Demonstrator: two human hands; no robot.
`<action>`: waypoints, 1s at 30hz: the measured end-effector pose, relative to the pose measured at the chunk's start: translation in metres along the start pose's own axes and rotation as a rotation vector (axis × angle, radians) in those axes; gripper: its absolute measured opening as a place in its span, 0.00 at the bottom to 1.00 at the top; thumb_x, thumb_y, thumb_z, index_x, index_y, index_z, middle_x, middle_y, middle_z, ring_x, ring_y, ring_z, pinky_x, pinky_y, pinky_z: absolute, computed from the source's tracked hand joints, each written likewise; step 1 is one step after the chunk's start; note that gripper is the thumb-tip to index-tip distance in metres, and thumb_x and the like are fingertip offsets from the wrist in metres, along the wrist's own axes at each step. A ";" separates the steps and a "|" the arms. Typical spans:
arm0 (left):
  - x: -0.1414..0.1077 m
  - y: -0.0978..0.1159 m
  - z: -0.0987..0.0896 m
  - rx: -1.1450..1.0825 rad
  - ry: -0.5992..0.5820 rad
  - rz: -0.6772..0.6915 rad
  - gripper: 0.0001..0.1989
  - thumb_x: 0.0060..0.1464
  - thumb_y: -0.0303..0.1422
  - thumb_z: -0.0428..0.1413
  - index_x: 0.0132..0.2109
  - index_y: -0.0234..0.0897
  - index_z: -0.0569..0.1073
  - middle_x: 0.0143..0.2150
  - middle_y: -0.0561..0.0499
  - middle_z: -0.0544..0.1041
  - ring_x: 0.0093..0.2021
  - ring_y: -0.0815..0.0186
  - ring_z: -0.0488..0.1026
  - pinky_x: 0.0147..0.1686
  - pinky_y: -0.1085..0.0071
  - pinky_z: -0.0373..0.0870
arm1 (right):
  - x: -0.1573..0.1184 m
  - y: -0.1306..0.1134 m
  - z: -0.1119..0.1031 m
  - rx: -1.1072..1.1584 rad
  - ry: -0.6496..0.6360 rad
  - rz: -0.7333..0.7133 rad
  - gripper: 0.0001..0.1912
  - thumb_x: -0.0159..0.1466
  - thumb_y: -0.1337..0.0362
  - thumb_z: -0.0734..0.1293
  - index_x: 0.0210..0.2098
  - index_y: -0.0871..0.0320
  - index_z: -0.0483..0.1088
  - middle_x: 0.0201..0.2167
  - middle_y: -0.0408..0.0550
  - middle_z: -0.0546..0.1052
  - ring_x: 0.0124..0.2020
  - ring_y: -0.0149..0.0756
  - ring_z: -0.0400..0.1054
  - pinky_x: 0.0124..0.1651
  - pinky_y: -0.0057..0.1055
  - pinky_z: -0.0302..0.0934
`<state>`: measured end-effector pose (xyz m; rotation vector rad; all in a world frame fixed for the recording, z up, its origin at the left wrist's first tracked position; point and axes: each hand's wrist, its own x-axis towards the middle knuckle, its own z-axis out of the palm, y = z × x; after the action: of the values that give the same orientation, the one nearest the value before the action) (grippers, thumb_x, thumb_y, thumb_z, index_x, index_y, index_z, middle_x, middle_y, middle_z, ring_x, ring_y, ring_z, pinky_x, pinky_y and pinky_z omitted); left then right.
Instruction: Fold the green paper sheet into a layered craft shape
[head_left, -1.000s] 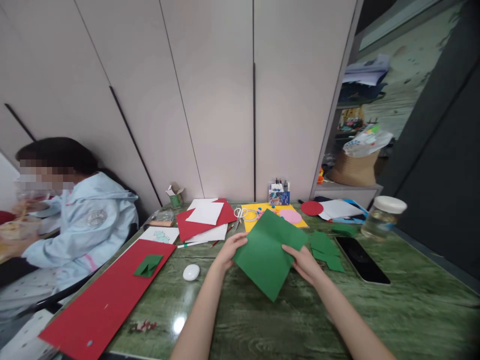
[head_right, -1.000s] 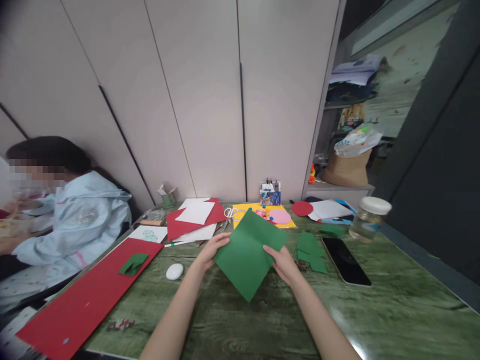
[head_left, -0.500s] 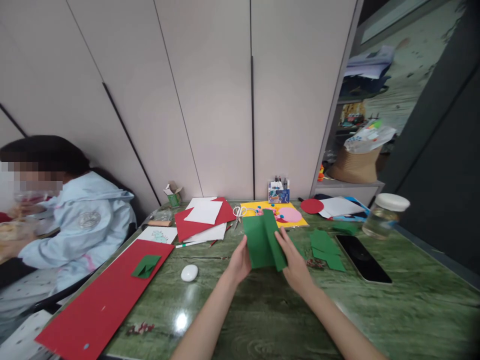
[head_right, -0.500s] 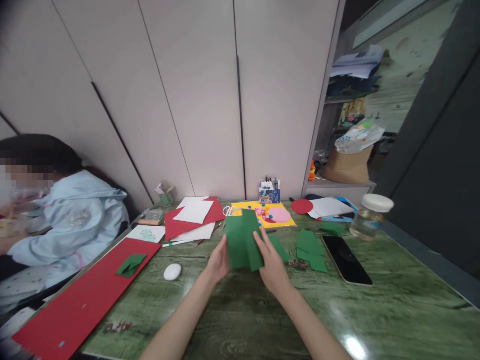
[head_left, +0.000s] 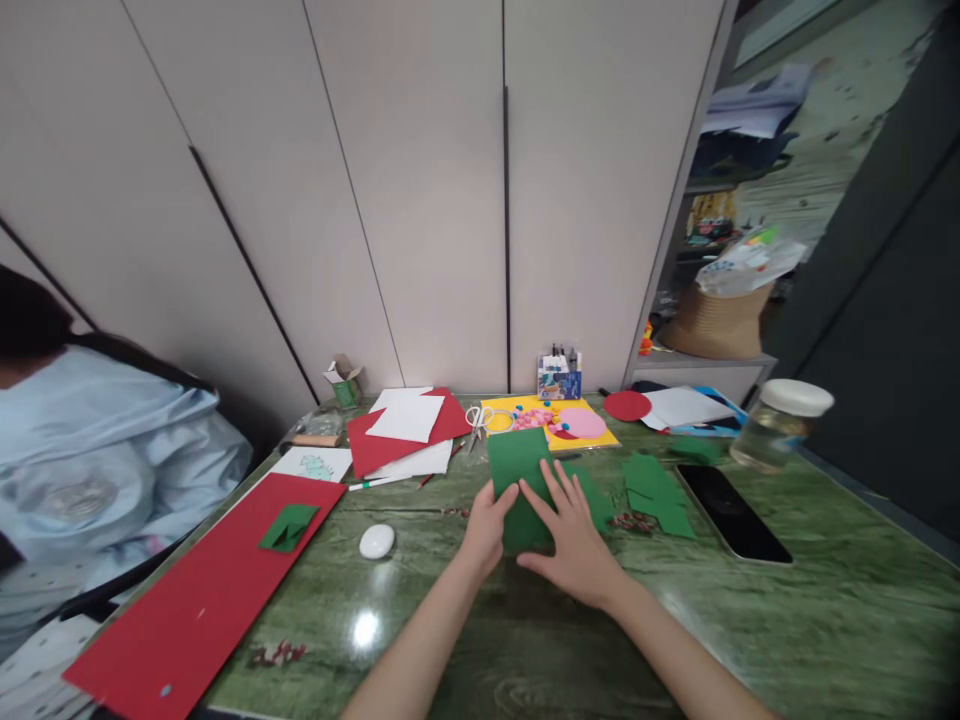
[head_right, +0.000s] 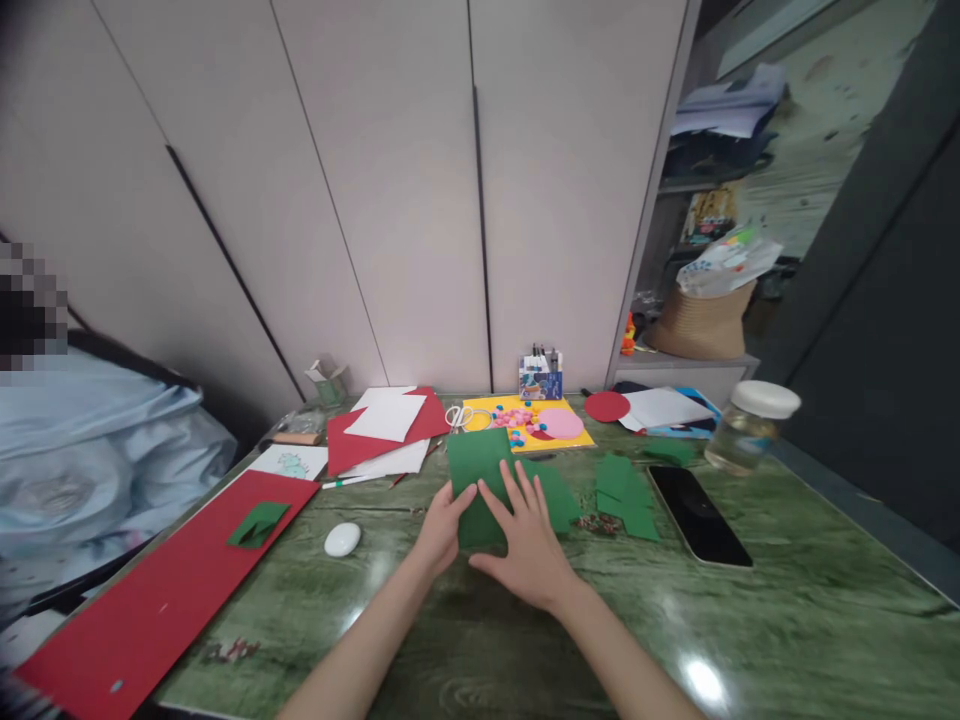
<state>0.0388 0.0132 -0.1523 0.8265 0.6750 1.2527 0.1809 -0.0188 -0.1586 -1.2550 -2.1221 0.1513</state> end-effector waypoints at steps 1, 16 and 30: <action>0.001 0.002 -0.002 0.019 -0.012 -0.004 0.21 0.46 0.36 0.62 0.48 0.34 0.74 0.45 0.43 0.78 0.47 0.56 0.73 0.50 0.61 0.65 | 0.001 0.001 -0.001 0.083 0.037 0.010 0.43 0.50 0.57 0.71 0.63 0.48 0.52 0.68 0.48 0.38 0.67 0.52 0.31 0.63 0.55 0.32; 0.000 -0.008 -0.008 0.223 -0.217 -0.086 0.19 0.48 0.34 0.60 0.49 0.33 0.74 0.47 0.44 0.76 0.47 0.54 0.71 0.50 0.60 0.64 | 0.019 0.037 -0.022 1.150 0.265 0.655 0.16 0.47 0.53 0.73 0.25 0.59 0.70 0.22 0.45 0.75 0.26 0.35 0.68 0.29 0.29 0.63; 0.003 -0.012 -0.006 0.166 -0.246 -0.131 0.20 0.50 0.32 0.59 0.52 0.34 0.72 0.48 0.43 0.76 0.47 0.55 0.72 0.51 0.59 0.63 | 0.019 0.042 -0.019 1.075 0.343 0.692 0.15 0.46 0.54 0.73 0.20 0.57 0.66 0.14 0.39 0.67 0.22 0.35 0.64 0.25 0.29 0.58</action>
<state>0.0409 0.0160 -0.1662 1.0371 0.6281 0.9668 0.2171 0.0150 -0.1519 -1.1170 -0.9343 1.1077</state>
